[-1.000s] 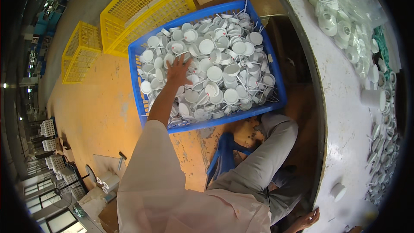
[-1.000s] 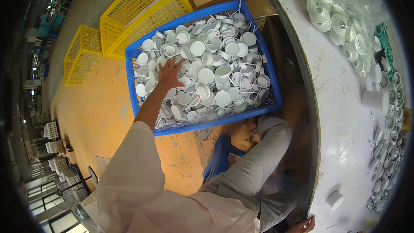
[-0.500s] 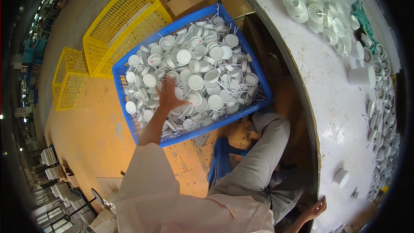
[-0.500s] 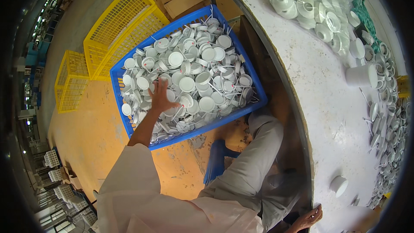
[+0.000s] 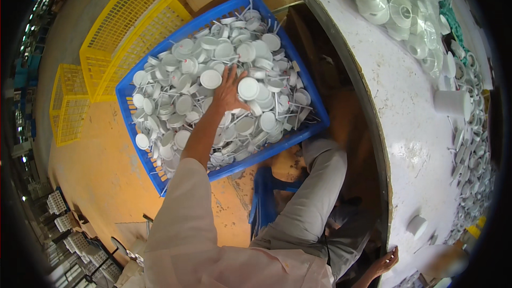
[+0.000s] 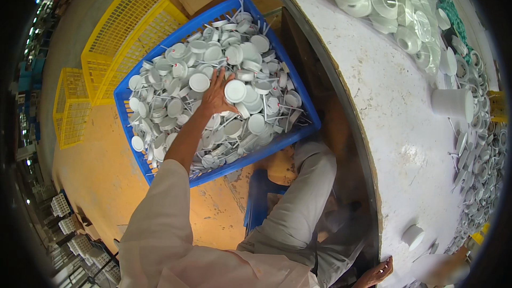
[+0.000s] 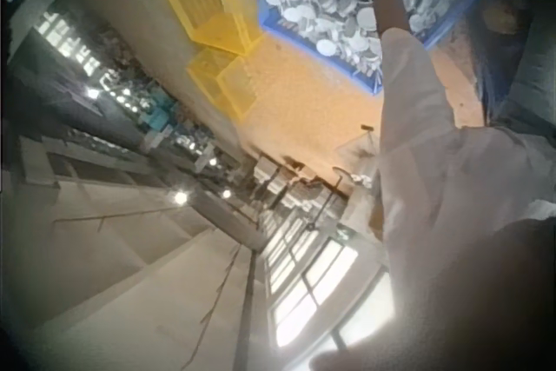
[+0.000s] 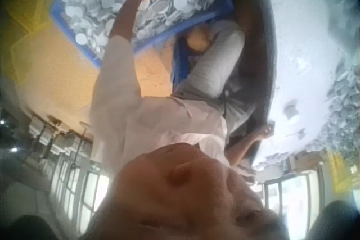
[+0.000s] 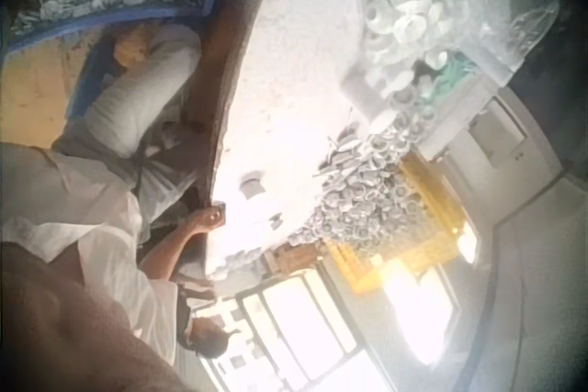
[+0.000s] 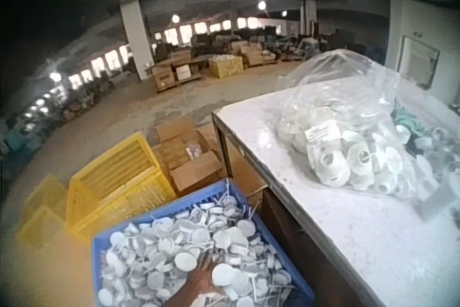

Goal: The person assembles lamps by taking lamp bases from a blue crate, attaching circular covers from a stack on the table onto each base by hand, and placing the assembled lamps onto the table.

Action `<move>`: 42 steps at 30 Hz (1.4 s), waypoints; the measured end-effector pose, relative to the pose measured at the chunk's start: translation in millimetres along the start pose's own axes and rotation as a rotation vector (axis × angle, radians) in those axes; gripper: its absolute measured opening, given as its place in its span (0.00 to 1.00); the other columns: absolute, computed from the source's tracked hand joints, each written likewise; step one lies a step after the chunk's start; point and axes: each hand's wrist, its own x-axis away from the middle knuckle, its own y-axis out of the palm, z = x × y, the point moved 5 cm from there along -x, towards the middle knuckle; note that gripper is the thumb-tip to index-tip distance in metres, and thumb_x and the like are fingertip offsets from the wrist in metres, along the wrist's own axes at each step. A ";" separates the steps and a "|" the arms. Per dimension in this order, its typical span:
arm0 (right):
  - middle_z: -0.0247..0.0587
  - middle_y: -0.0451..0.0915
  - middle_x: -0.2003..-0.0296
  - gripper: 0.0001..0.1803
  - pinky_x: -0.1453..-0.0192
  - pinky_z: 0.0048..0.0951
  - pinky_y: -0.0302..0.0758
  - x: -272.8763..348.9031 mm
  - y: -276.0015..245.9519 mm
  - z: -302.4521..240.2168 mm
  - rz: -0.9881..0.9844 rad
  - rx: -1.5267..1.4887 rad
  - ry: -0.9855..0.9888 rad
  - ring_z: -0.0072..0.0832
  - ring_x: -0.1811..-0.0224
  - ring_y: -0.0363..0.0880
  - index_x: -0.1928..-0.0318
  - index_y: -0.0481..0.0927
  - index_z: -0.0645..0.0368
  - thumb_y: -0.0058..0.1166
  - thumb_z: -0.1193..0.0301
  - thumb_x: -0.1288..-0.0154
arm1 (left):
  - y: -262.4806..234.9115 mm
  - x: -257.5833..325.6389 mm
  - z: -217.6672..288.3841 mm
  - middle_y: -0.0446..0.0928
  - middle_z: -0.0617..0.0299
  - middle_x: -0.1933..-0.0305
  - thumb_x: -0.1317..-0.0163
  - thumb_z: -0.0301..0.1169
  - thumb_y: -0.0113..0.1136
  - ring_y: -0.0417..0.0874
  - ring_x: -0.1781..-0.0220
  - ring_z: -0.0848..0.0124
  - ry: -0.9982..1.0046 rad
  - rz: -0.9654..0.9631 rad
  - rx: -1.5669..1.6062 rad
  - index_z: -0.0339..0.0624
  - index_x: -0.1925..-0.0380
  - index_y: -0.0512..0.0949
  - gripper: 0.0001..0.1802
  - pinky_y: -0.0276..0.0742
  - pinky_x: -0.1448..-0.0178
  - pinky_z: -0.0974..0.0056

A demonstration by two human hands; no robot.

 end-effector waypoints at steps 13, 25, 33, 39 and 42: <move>0.40 0.77 0.59 0.14 0.56 0.27 0.74 -7.5 -20.9 -35.3 -0.041 -0.284 0.323 0.27 0.60 0.76 0.52 0.78 0.63 0.51 0.73 0.37 | 13.4 -31.2 -6.2 0.44 0.35 0.29 0.79 0.44 0.80 0.45 0.27 0.38 0.229 -0.002 0.260 0.47 0.33 0.58 0.65 0.46 0.28 0.43; 0.48 0.83 0.64 0.17 0.55 0.30 0.75 -39.1 -63.6 131.0 0.277 -0.204 0.489 0.33 0.64 0.81 0.57 0.82 0.64 0.56 0.64 0.41 | -23.0 36.0 -9.5 0.77 0.42 0.51 0.54 0.26 0.67 0.78 0.48 0.51 -0.048 0.135 0.351 0.30 0.53 0.74 0.26 0.71 0.42 0.58; 0.51 0.80 0.56 0.24 0.47 0.41 0.74 -145.9 -45.7 228.9 0.059 0.070 0.693 0.46 0.51 0.79 0.54 0.82 0.57 0.54 0.52 0.44 | -9.5 208.7 142.7 0.79 0.48 0.52 0.51 0.25 0.66 0.81 0.52 0.64 -0.057 0.064 0.770 0.35 0.60 0.79 0.16 0.76 0.50 0.64; 0.52 0.82 0.62 0.19 0.50 0.43 0.74 -179.7 -14.2 248.7 0.087 -0.031 0.655 0.49 0.57 0.80 0.62 0.82 0.59 0.50 0.58 0.43 | -40.3 288.0 234.1 0.81 0.51 0.54 0.47 0.27 0.65 0.82 0.54 0.67 -0.079 0.023 0.741 0.35 0.63 0.80 0.12 0.77 0.51 0.65; 0.48 0.82 0.59 0.16 0.51 0.42 0.75 -175.4 -13.1 240.8 0.066 -0.043 0.701 0.46 0.54 0.80 0.59 0.82 0.57 0.50 0.62 0.42 | -52.7 288.2 263.3 0.81 0.51 0.54 0.46 0.28 0.64 0.83 0.54 0.69 -0.084 -0.030 0.859 0.34 0.63 0.80 0.12 0.77 0.51 0.66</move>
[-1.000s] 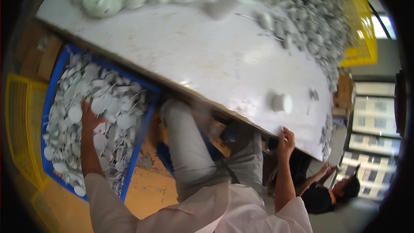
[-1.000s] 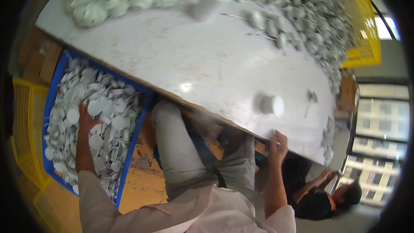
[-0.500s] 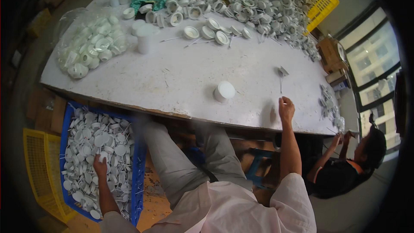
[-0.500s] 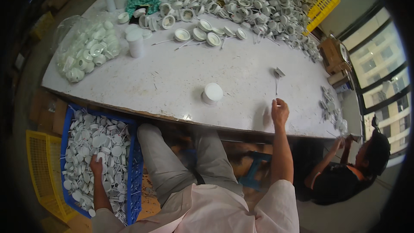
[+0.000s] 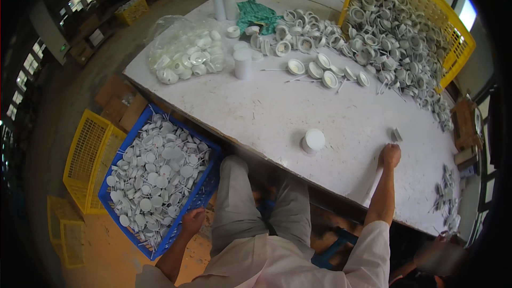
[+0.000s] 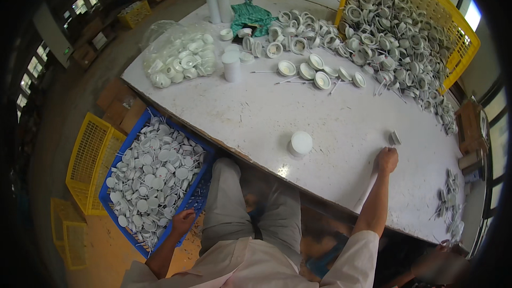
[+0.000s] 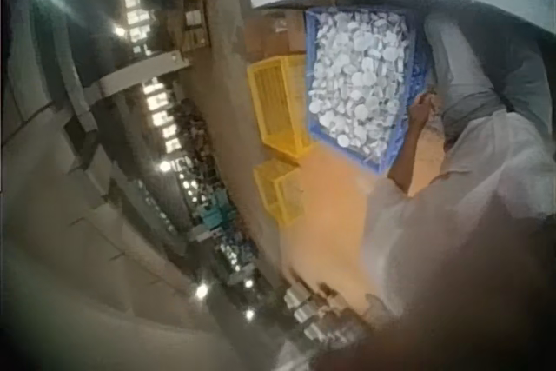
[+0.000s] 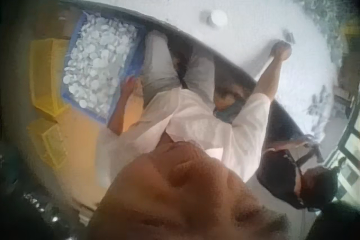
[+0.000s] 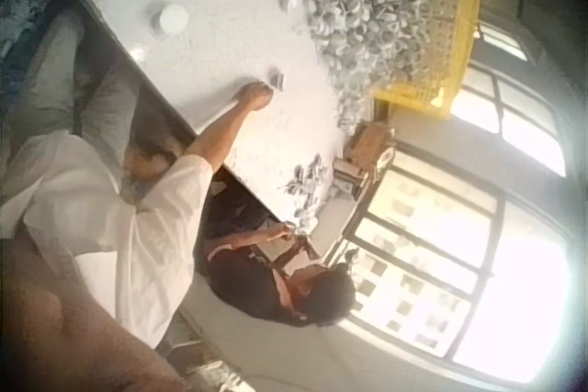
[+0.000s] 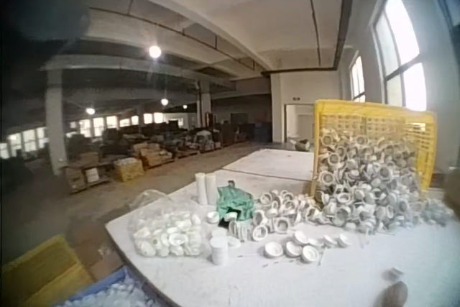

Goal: The person assembles lamps by taking lamp bases from a blue crate, attaching circular covers from a stack on the table onto each base by hand, and placing the assembled lamps onto the table.

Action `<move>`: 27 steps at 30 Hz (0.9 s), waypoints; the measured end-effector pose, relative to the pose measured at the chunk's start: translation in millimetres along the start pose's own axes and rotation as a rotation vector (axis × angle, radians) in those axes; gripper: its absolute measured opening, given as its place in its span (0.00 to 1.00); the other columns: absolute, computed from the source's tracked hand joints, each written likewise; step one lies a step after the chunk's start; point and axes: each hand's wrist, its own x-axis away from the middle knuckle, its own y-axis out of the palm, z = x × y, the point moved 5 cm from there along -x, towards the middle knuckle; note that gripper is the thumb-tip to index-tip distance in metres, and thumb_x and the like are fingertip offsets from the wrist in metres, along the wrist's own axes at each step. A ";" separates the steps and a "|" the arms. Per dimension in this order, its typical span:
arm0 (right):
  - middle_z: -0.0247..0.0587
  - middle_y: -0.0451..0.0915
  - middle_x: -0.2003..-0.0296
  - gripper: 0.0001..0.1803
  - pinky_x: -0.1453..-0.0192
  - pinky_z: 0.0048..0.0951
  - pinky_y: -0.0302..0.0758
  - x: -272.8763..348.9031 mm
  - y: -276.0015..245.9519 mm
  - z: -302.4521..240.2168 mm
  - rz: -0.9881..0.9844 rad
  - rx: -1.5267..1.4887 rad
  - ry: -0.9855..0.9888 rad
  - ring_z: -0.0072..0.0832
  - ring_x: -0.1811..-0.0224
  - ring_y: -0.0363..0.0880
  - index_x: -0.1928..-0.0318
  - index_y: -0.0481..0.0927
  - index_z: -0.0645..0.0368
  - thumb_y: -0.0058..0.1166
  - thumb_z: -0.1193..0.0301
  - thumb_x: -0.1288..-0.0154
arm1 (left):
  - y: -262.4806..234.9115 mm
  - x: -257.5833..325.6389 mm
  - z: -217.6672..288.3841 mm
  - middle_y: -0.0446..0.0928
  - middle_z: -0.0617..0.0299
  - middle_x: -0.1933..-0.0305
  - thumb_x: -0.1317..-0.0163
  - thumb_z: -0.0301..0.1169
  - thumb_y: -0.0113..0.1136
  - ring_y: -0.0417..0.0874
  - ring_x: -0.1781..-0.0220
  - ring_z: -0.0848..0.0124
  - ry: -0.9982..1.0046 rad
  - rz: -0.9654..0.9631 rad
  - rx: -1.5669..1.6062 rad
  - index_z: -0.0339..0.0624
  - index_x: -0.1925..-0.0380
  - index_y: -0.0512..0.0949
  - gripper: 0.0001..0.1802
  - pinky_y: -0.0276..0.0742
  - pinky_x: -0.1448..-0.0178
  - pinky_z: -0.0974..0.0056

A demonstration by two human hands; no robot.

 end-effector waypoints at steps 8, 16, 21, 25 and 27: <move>0.49 0.81 0.58 0.15 0.52 0.43 0.75 1.0 -10.4 8.2 -0.012 -0.046 0.030 0.47 0.55 0.79 0.59 0.81 0.59 0.51 0.62 0.41 | 44.7 -18.5 127.2 0.81 0.53 0.54 0.43 0.26 0.62 0.82 0.55 0.73 0.262 -0.141 0.064 0.33 0.59 0.79 0.12 0.77 0.52 0.70; 0.37 0.76 0.76 0.10 0.68 0.28 0.70 59.8 -11.9 33.5 0.085 -0.743 -0.305 0.26 0.75 0.72 0.68 0.77 0.64 0.52 0.67 0.37 | 122.9 11.2 229.2 0.81 0.57 0.54 0.40 0.24 0.58 0.80 0.50 0.73 0.273 -0.473 0.290 0.34 0.54 0.78 0.13 0.75 0.47 0.70; 0.25 0.68 0.78 0.05 0.75 0.15 0.59 245.5 -59.2 -42.7 -0.402 -1.154 -0.174 0.11 0.78 0.62 0.68 0.73 0.56 0.51 0.71 0.34 | 169.4 3.7 290.5 0.69 0.51 0.38 0.41 0.22 0.59 0.75 0.41 0.64 0.057 -0.738 0.800 0.35 0.40 0.63 0.29 0.74 0.42 0.65; 0.23 0.70 0.73 0.05 0.71 0.13 0.62 337.3 -37.8 -51.6 -0.684 -1.359 -0.271 0.08 0.74 0.64 0.65 0.72 0.58 0.53 0.80 0.38 | 197.4 0.8 315.9 0.61 0.49 0.34 0.43 0.22 0.63 0.69 0.37 0.62 0.049 -0.795 0.925 0.33 0.36 0.54 0.37 0.75 0.41 0.63; 0.22 0.69 0.75 0.04 0.74 0.12 0.60 355.7 -40.1 -60.7 -0.750 -1.328 -0.332 0.07 0.77 0.63 0.65 0.72 0.57 0.52 0.79 0.36 | 198.7 2.8 322.9 0.61 0.52 0.37 0.45 0.23 0.66 0.69 0.37 0.65 0.198 -0.790 1.001 0.34 0.36 0.53 0.41 0.73 0.40 0.63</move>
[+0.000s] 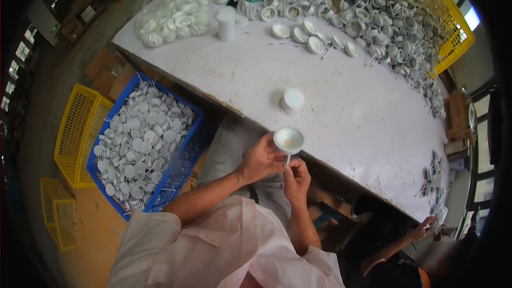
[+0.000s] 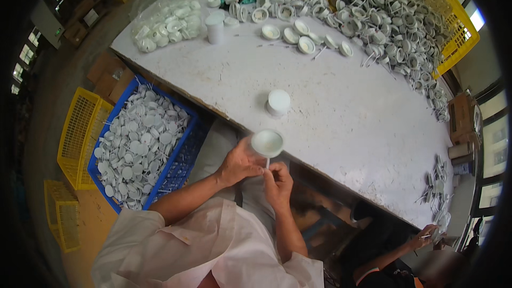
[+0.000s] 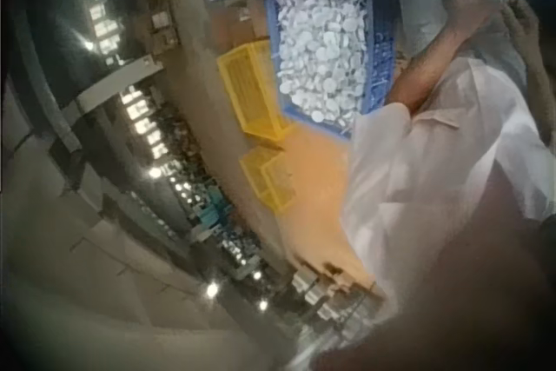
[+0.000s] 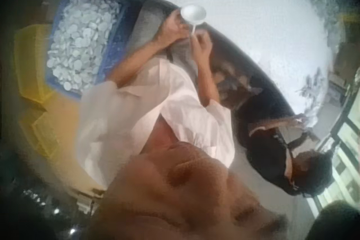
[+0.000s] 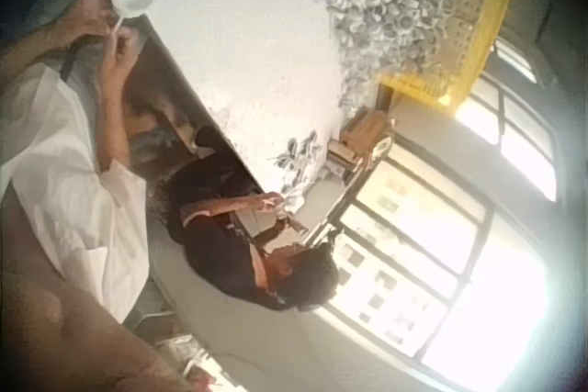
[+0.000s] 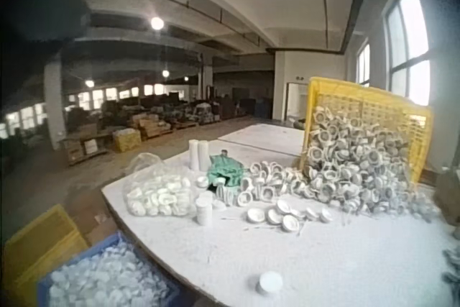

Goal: The person assembles lamps by taking lamp bases from a blue crate, attaching circular covers from a stack on the table onto each base by hand, and placing the assembled lamps onto the table.

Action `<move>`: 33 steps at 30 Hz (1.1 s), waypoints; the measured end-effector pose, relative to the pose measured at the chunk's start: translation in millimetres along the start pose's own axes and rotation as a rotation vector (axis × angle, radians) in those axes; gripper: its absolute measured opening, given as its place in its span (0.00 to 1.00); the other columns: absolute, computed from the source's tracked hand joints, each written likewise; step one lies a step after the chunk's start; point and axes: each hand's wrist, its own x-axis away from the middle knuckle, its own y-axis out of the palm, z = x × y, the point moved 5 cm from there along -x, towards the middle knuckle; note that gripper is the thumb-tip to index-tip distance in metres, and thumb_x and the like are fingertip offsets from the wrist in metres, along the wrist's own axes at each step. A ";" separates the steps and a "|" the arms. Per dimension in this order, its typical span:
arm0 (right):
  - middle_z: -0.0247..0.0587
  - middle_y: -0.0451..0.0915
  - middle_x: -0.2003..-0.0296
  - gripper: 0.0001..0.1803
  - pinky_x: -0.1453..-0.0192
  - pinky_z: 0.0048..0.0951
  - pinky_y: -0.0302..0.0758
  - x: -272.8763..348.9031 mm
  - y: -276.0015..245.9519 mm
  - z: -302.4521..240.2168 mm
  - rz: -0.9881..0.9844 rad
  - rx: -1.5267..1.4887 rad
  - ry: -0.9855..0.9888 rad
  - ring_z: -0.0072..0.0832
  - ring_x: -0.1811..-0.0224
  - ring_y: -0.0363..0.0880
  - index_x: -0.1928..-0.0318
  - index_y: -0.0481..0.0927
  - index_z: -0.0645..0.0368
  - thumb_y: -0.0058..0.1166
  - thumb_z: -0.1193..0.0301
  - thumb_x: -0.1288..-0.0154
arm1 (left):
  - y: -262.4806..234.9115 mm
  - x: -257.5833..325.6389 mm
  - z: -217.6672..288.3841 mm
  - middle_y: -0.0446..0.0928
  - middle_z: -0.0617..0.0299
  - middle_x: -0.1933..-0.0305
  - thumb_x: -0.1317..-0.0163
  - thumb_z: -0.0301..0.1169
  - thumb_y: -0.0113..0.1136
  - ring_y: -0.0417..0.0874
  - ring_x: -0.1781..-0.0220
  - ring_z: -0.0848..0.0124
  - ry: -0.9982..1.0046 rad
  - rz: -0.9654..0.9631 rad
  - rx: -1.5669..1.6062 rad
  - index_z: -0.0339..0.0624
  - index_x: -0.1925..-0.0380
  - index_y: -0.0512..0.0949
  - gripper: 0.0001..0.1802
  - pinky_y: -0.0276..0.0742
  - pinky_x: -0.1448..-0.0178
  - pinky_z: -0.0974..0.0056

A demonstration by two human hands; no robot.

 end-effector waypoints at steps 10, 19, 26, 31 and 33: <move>0.25 0.73 0.74 0.03 0.73 0.14 0.65 -2.1 23.3 14.7 -0.117 0.100 0.032 0.10 0.75 0.67 0.64 0.74 0.61 0.54 0.78 0.37 | -21.5 -6.9 8.0 0.74 0.60 0.50 0.51 0.32 0.72 0.75 0.48 0.73 0.079 0.213 -0.377 0.34 0.45 0.67 0.35 0.72 0.45 0.67; 0.34 0.76 0.73 0.13 0.68 0.21 0.70 -131.2 -14.6 -14.9 0.188 0.547 -0.028 0.19 0.75 0.69 0.67 0.76 0.62 0.63 0.66 0.43 | -63.0 18.0 11.4 0.72 0.56 0.47 0.52 0.18 0.67 0.77 0.47 0.69 -0.041 0.356 -0.178 0.35 0.38 0.56 0.42 0.80 0.50 0.65; 0.33 0.70 0.85 0.23 0.81 0.26 0.63 -197.1 -24.9 22.5 0.075 0.725 0.095 0.20 0.85 0.64 0.78 0.72 0.61 0.55 0.54 0.37 | -64.2 39.4 -10.3 0.71 0.57 0.44 0.54 0.20 0.68 0.74 0.43 0.70 0.022 0.377 -0.288 0.39 0.37 0.57 0.43 0.73 0.39 0.63; 0.27 0.64 0.86 0.24 0.82 0.21 0.55 -195.4 -18.5 18.4 0.042 0.600 0.091 0.16 0.86 0.59 0.81 0.69 0.55 0.52 0.53 0.35 | -69.5 39.3 -15.0 0.73 0.58 0.47 0.55 0.23 0.70 0.76 0.47 0.73 0.129 0.416 -0.323 0.41 0.39 0.61 0.42 0.74 0.43 0.66; 0.25 0.62 0.87 0.21 0.84 0.20 0.54 -197.8 -26.5 23.4 0.058 0.473 0.150 0.14 0.87 0.57 0.80 0.67 0.52 0.53 0.54 0.35 | -59.8 38.8 -2.0 0.73 0.58 0.47 0.55 0.23 0.70 0.75 0.47 0.73 0.110 0.404 -0.431 0.41 0.40 0.62 0.41 0.74 0.44 0.66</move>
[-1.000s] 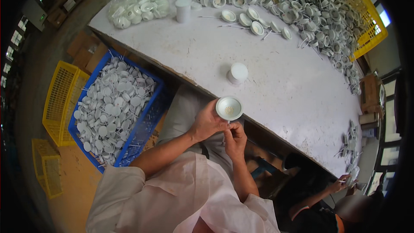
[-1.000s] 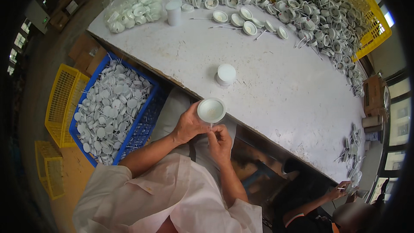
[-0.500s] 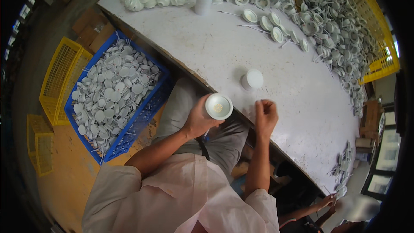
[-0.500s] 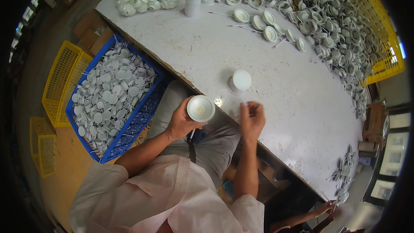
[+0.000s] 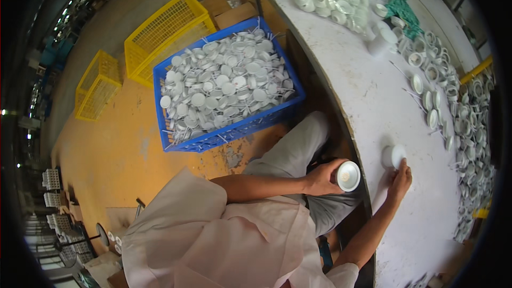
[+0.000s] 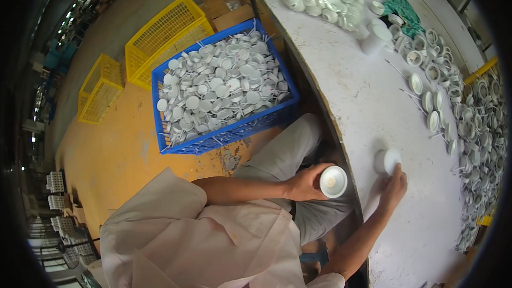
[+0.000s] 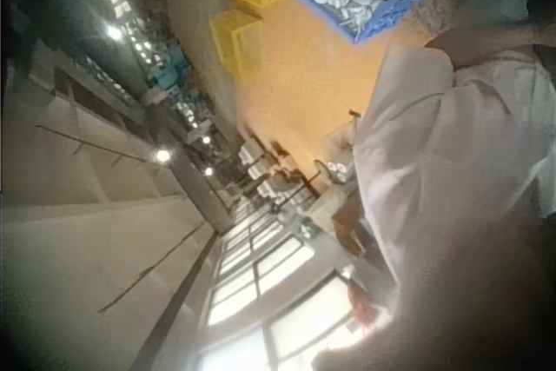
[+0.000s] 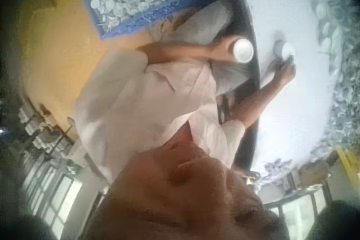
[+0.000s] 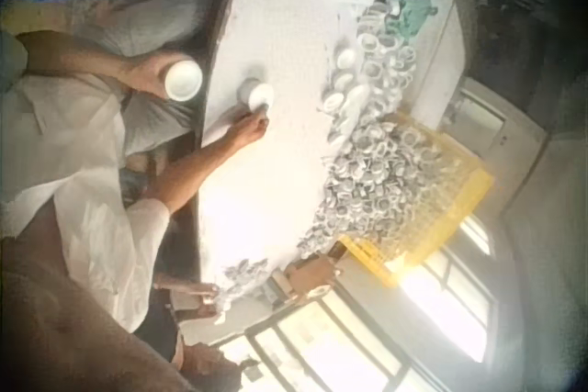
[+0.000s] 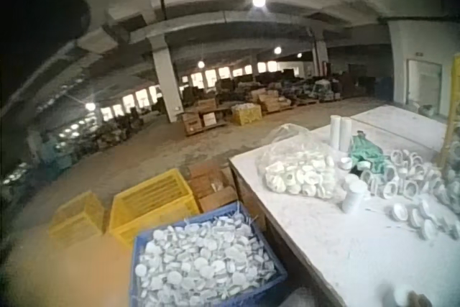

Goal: The person assembles lamps by taking lamp bases from a blue crate, attaching circular covers from a stack on the table onto each base by hand, and placing the assembled lamps onto the table.

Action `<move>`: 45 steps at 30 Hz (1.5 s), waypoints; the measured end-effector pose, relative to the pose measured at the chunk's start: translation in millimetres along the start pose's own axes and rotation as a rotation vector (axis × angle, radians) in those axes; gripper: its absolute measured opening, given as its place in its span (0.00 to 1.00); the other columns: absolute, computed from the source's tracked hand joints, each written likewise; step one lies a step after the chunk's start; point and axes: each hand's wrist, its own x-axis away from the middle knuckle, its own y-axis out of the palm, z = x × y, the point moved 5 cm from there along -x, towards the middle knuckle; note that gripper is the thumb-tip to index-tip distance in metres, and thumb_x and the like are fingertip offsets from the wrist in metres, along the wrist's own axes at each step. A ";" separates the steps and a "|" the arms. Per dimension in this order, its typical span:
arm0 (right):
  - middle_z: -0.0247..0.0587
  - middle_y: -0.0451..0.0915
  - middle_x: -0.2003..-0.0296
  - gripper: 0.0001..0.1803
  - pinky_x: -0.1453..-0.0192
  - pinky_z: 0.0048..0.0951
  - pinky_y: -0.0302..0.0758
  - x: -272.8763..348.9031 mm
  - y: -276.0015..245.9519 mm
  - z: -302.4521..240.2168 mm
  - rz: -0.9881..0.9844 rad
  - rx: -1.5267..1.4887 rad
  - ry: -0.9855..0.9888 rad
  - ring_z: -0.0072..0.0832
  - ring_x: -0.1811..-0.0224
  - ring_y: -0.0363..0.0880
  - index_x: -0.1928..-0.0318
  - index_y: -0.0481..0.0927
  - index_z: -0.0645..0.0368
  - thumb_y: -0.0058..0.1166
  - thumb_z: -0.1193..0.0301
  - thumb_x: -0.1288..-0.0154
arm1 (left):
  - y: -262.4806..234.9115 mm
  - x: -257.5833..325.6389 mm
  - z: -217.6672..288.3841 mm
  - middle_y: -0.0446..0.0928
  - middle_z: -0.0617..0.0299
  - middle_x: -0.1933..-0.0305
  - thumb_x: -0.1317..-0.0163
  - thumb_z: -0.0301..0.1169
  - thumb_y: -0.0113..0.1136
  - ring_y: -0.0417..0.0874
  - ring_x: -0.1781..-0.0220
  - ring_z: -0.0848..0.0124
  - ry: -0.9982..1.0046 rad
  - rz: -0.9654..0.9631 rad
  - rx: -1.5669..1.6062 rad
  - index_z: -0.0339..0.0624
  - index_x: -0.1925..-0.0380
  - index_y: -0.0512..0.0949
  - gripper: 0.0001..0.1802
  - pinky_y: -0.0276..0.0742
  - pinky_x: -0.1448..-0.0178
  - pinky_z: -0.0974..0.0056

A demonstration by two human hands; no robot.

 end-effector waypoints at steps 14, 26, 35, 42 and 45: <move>0.33 0.73 0.81 0.11 0.82 0.18 0.65 21.3 -2.2 -19.3 0.003 -0.162 0.083 0.18 0.85 0.71 0.71 0.76 0.63 0.57 0.67 0.37 | -3.4 -4.7 -28.3 0.71 0.56 0.44 0.52 0.23 0.69 0.72 0.41 0.70 -0.106 -0.074 -0.015 0.33 0.38 0.59 0.41 0.71 0.39 0.65; 0.37 0.75 0.80 0.12 0.83 0.19 0.66 22.8 -2.2 -24.4 0.028 -0.142 0.054 0.19 0.85 0.73 0.67 0.75 0.66 0.54 0.67 0.35 | -1.4 -2.3 -32.2 0.72 0.57 0.45 0.52 0.23 0.69 0.73 0.42 0.70 -0.149 -0.071 -0.009 0.34 0.39 0.59 0.41 0.72 0.40 0.65; 0.38 0.75 0.83 0.12 0.83 0.19 0.65 22.7 -15.1 -24.3 0.069 -0.103 0.075 0.18 0.86 0.71 0.67 0.73 0.66 0.53 0.67 0.35 | 1.3 -1.9 -28.7 0.73 0.56 0.47 0.52 0.24 0.70 0.75 0.46 0.71 -0.081 -0.065 -0.048 0.35 0.39 0.60 0.41 0.73 0.44 0.66; 0.37 0.77 0.76 0.10 0.81 0.17 0.69 38.4 -16.8 -13.6 0.039 -0.502 0.137 0.18 0.80 0.74 0.63 0.73 0.63 0.53 0.68 0.34 | -2.0 -5.4 -19.0 0.73 0.57 0.50 0.51 0.20 0.68 0.78 0.55 0.72 -0.128 -0.051 0.139 0.36 0.41 0.60 0.38 0.79 0.57 0.68; 0.39 0.79 0.66 0.06 0.68 0.18 0.82 55.6 -15.6 -11.9 0.011 -0.712 0.202 0.20 0.70 0.79 0.61 0.73 0.63 0.54 0.75 0.36 | 0.9 -5.4 -17.9 0.73 0.56 0.51 0.51 0.20 0.68 0.78 0.57 0.73 -0.187 -0.071 0.179 0.36 0.40 0.58 0.39 0.78 0.60 0.69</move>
